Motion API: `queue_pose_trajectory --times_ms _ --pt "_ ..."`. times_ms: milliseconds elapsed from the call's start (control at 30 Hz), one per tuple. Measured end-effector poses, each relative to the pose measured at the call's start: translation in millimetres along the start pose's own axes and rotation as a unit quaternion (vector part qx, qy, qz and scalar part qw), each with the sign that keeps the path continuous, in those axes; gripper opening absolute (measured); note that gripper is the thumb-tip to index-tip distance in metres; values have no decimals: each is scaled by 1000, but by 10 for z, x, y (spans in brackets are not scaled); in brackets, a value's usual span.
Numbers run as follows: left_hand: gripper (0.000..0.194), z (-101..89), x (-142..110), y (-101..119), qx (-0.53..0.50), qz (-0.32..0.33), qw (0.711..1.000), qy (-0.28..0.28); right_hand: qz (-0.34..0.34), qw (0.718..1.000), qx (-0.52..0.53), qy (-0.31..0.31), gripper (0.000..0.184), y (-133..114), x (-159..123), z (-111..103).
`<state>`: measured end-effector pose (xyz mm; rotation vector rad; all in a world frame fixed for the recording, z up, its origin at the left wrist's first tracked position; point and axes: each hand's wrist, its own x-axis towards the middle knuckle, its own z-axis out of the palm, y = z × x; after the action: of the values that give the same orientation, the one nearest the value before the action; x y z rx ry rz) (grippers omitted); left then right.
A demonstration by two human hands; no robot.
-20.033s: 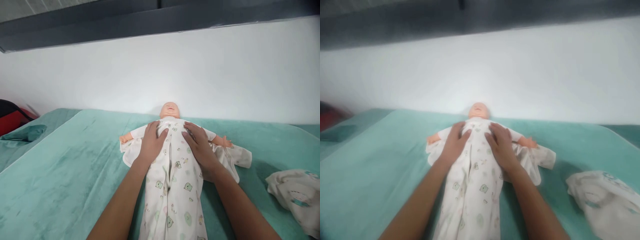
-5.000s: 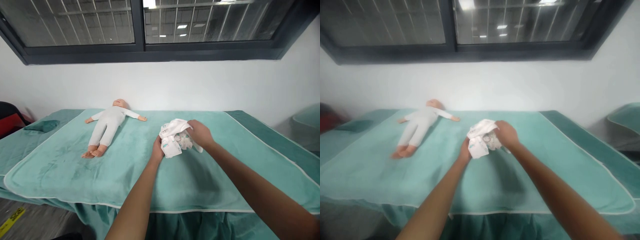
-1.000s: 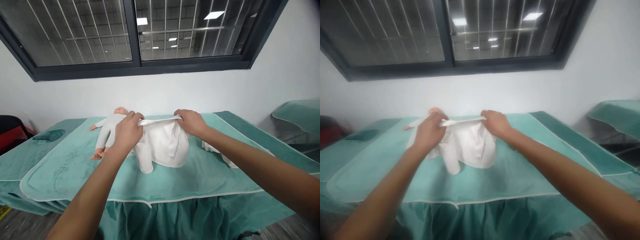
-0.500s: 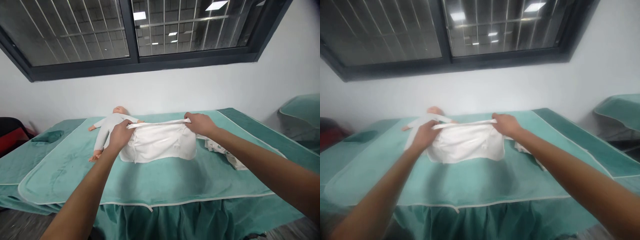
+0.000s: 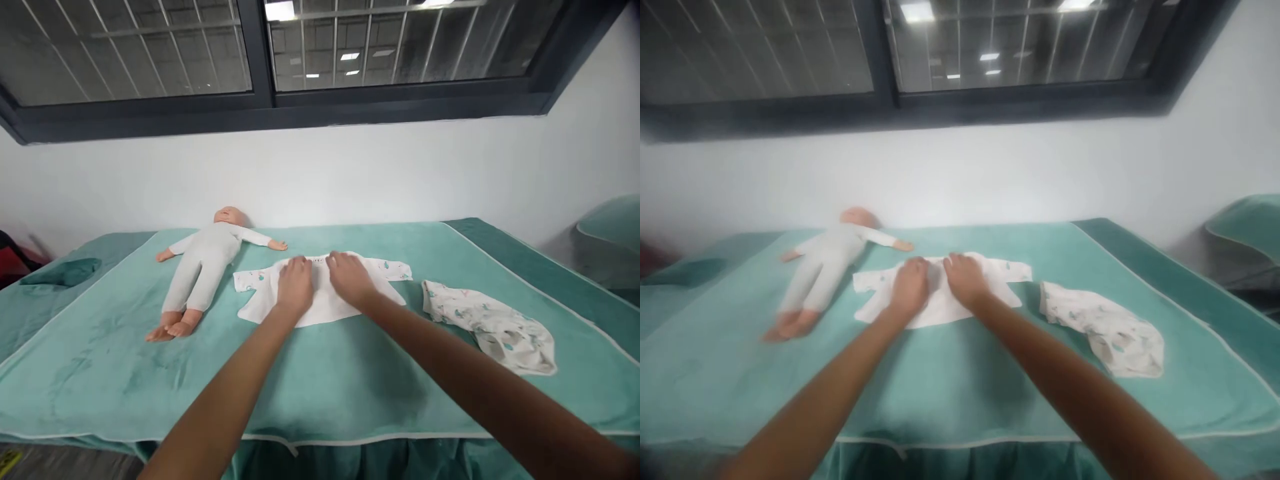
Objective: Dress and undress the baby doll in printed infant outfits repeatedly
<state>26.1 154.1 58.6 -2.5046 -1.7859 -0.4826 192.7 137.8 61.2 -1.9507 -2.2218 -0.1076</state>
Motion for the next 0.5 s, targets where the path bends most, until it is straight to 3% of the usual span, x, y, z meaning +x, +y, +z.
queue_pose_trajectory --times_ms 100,200,333,500 --pt "35 328 68 -21 -30 -25 997 -59 26 999 27 -20 38 -108 88 406" --pt "34 478 265 -155 -37 -70 994 -79 85 995 37 -26 44 -27 328 642" --pt "41 544 513 -247 -48 -109 990 -75 125 992 34 -3 56 25 585 763" --pt "58 670 672 -216 -57 -147 987 -30 108 993 18 46 65 -21 672 879"
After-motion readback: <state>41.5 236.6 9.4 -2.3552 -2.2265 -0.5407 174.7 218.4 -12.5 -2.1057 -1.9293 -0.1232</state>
